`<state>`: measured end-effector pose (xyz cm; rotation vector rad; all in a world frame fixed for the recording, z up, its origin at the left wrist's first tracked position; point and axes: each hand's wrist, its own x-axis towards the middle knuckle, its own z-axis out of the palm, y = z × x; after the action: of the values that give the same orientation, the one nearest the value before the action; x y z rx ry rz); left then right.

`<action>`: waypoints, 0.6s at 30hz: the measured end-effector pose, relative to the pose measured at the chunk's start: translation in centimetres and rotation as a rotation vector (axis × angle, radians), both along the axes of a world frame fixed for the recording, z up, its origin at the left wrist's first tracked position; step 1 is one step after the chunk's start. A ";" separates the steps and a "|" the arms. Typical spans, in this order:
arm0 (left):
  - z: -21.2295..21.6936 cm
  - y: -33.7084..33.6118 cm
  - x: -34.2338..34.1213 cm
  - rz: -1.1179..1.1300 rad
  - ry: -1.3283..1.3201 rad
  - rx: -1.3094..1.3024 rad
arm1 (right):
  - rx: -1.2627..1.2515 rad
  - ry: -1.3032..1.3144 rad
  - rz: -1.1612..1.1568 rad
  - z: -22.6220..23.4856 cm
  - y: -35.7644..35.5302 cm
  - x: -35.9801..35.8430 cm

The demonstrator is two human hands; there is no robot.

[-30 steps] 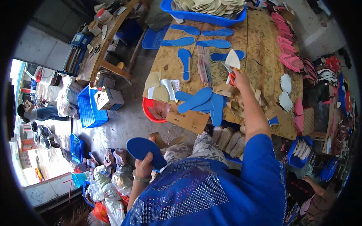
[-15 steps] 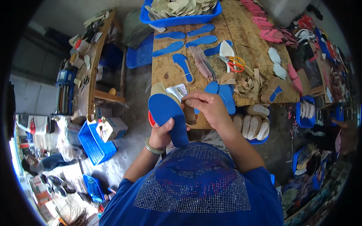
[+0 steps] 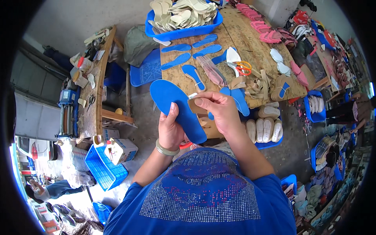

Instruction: The person assembles slipper components at a workbench. They pick up blue insoles and beige fabric pieces, align them, and use a red-handled tool to press or secure the layers together. The person also uses scissors to trim excess material from the assembled slipper. Finished units are placed into a blue basket.

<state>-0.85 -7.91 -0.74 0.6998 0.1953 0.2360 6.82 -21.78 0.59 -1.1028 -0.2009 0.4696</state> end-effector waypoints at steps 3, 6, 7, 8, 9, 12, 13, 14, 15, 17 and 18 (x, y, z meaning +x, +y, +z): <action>-0.2 0.3 -0.5 0.004 0.001 -0.002 | -0.049 0.022 0.012 0.0 0.6 -0.4; -0.1 0.5 -0.9 -0.009 0.005 -0.007 | -0.090 0.008 0.015 0.6 0.9 -0.9; 0.0 0.5 -0.9 -0.004 0.000 -0.005 | -0.112 -0.017 0.014 0.7 1.0 -1.0; 0.0 0.5 -1.0 0.001 -0.004 -0.002 | -0.134 -0.041 0.012 0.7 1.1 -1.1; 0.0 0.5 -1.0 0.002 -0.010 0.000 | -0.131 -0.075 0.010 0.6 1.1 -1.2; -0.2 0.5 -1.1 0.004 -0.021 -0.003 | -0.140 -0.147 0.008 0.2 1.1 -1.2; -0.1 0.5 -1.1 0.004 -0.021 -0.010 | -0.155 -0.154 0.009 0.2 1.1 -1.2; -0.1 0.5 -1.1 0.003 -0.021 -0.016 | -0.171 -0.160 0.011 0.3 1.1 -1.2; -0.3 0.6 -1.2 -0.001 -0.020 -0.009 | -0.170 -0.149 0.017 0.3 1.2 -1.2; -0.8 0.7 -1.3 -0.010 -0.019 0.005 | -0.168 -0.126 0.029 0.4 1.3 -1.3; -0.9 0.8 -1.3 -0.009 -0.022 0.009 | -0.165 -0.127 0.030 0.3 1.4 -1.3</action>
<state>-2.19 -7.16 -1.62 0.7063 0.1701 0.2360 5.51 -20.41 0.94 -1.2944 -0.2943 0.4496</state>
